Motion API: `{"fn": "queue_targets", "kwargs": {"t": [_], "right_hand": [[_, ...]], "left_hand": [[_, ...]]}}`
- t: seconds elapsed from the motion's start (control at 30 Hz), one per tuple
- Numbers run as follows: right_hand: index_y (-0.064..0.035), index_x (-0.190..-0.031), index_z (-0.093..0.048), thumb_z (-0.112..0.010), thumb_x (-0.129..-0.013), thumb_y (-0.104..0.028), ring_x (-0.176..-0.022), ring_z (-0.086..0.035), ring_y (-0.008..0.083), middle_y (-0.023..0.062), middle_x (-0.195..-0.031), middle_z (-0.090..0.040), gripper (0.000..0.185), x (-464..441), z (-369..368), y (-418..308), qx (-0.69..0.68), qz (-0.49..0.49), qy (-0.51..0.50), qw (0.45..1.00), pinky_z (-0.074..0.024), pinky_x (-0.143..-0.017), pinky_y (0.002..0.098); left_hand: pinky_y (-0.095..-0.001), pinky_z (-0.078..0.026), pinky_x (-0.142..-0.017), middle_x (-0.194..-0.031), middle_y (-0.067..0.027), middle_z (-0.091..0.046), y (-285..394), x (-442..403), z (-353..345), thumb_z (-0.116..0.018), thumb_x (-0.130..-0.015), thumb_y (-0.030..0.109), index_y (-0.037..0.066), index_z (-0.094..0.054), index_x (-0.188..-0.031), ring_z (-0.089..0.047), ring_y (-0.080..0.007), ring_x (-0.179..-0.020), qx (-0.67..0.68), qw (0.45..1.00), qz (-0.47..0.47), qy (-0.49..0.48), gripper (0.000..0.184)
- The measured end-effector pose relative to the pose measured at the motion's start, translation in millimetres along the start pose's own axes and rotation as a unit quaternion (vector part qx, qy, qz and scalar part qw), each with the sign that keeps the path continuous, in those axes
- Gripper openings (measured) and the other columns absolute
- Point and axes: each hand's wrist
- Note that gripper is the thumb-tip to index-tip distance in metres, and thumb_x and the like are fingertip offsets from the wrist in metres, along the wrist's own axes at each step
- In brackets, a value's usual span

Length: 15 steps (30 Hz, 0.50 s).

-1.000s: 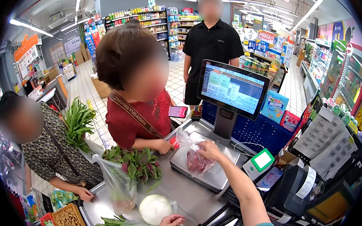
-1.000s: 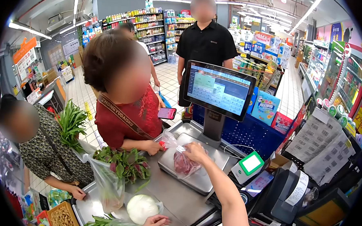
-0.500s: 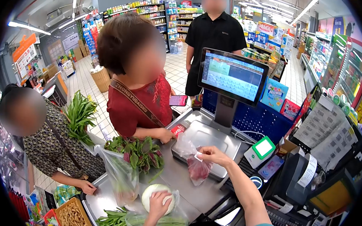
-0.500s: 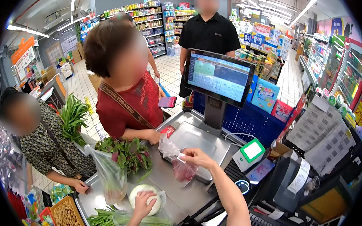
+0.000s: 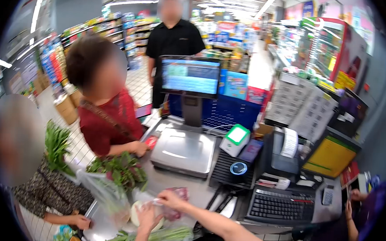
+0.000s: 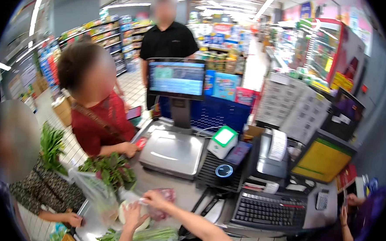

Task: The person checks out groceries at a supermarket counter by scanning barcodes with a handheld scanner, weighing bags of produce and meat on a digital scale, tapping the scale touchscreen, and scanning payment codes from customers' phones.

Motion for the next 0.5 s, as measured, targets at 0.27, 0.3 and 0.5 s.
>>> {"fn": "queue_targets", "kwargs": {"t": [0.27, 0.3, 0.5], "right_hand": [[-0.0027, -0.129, -0.048, -0.064, -0.084, -0.017, -0.108, -0.055, 0.0335, 0.0193, -0.117, -0.056, 0.050, 123.3, 93.3, -67.6, 0.197, 0.020, 0.245, 0.949, -0.0457, -0.093, 0.0395], [-0.0046, -0.121, -0.057, -0.066, -0.081, -0.013, -0.104, -0.059, 0.0291, 0.0157, -0.111, -0.061, 0.042, 158.3, 121.3, -81.7, 0.195, -0.041, 0.298, 0.934, -0.0479, -0.089, 0.0373], [-0.0013, -0.105, -0.058, -0.056, -0.088, -0.016, -0.087, -0.061, 0.0323, 0.0179, -0.096, -0.063, 0.023, 439.5, 235.2, -105.1, 0.313, -0.260, 0.784, 0.469, -0.0476, -0.080, 0.0418]], "left_hand": [[-0.0588, -0.025, -0.105, -0.148, -0.0154, -0.028, 62.1, 81.1, 50.4, -0.063, -0.085, 0.029, 0.010, -0.035, -0.142, -0.027, -0.0352, -0.135, -0.099, 0.986, -0.125, 0.039, 0.066], [-0.0621, -0.015, -0.109, -0.155, -0.0139, -0.014, 67.9, 90.9, 38.7, -0.065, -0.081, 0.032, 0.013, -0.028, -0.147, -0.015, -0.0381, -0.141, -0.163, 0.969, -0.184, -0.004, 0.078], [-0.0678, -0.016, -0.104, -0.153, -0.0258, -0.004, 80.9, 128.6, 21.9, -0.074, -0.072, 0.035, 0.011, -0.020, -0.149, -0.014, -0.0455, -0.139, 0.040, 0.973, -0.203, -0.106, 0.097]]}}
Point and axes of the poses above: each hand's wrist, its own x-axis away from the middle knuckle, its own z-axis out of the back of the hand, y = z × x
